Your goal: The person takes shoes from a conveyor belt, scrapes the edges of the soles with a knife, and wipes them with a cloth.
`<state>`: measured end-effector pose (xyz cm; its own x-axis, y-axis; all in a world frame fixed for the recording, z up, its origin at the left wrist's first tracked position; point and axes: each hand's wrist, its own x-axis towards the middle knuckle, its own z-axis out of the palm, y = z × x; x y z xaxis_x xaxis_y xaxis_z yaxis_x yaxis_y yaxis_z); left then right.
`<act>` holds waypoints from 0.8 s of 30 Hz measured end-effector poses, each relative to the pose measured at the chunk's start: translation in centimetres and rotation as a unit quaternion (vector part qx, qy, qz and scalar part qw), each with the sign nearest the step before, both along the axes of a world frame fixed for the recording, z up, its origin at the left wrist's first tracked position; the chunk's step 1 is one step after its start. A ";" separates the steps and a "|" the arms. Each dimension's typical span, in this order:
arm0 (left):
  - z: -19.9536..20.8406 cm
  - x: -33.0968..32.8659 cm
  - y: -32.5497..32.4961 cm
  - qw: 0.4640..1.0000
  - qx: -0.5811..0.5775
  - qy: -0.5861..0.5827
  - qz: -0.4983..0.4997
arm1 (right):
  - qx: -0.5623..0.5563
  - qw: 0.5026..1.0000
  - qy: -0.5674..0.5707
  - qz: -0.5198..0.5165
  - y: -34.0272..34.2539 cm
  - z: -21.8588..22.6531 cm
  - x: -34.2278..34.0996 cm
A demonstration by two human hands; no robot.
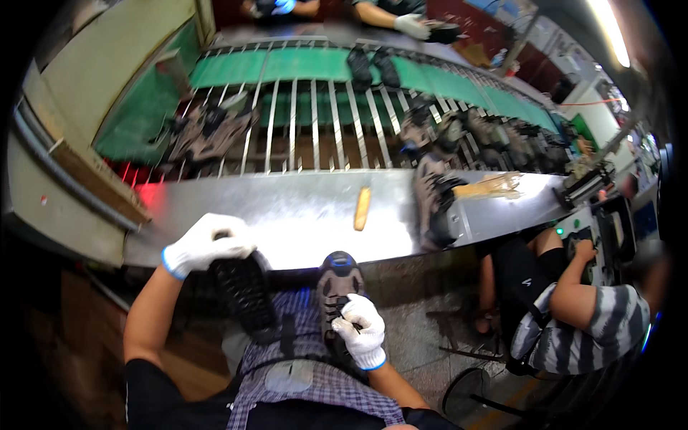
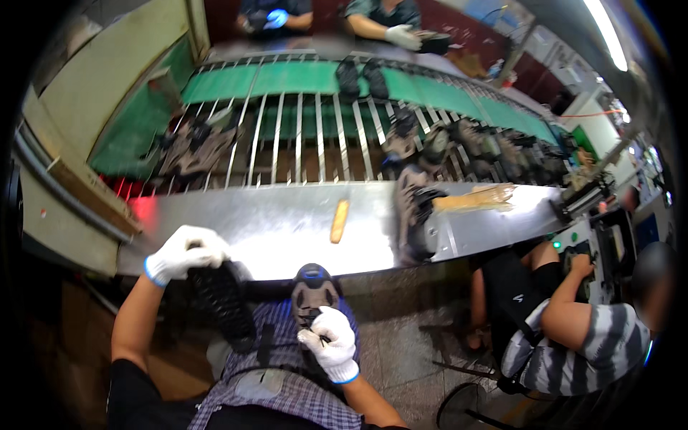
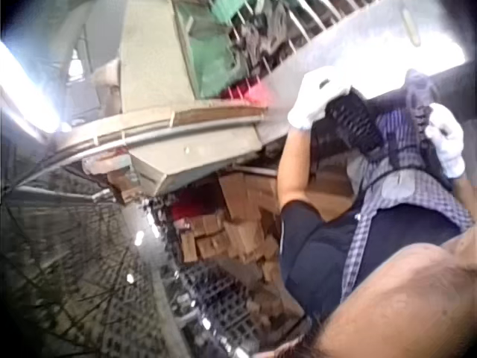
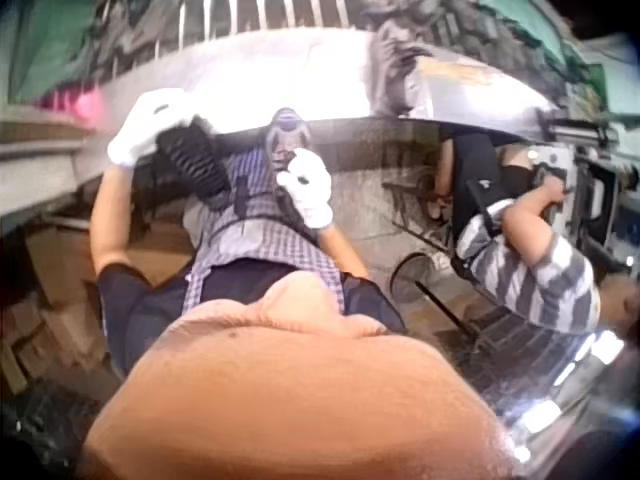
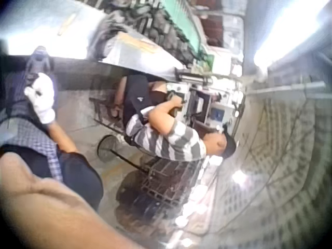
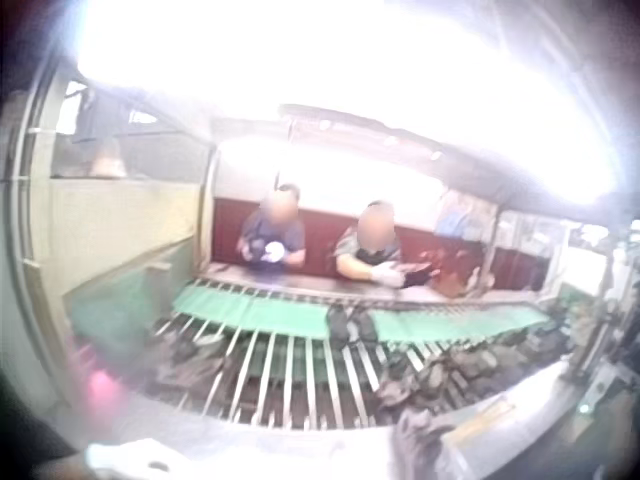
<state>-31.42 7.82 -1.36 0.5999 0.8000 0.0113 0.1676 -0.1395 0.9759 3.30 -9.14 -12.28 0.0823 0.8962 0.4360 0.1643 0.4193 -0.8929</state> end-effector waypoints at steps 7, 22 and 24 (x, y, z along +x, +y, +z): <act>1.3 1.5 1.6 0.998 -0.052 -0.034 -0.014 | -0.259 0.941 0.215 -0.011 1.6 -4.0 4.0; -4.5 14.1 4.5 0.984 -0.114 -0.038 -0.131 | -0.529 0.651 0.501 0.215 -2.2 -7.4 5.9; -8.3 14.9 4.2 0.975 -0.127 -0.106 -0.148 | -0.540 0.677 0.479 0.146 -3.9 -7.1 5.1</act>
<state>-16.52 12.03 -9.61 0.8112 0.5846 -0.0152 -0.0531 0.0995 0.9936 8.45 -13.08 -19.39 -0.3862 0.6892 -0.6131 -0.6555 -0.6727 -0.3434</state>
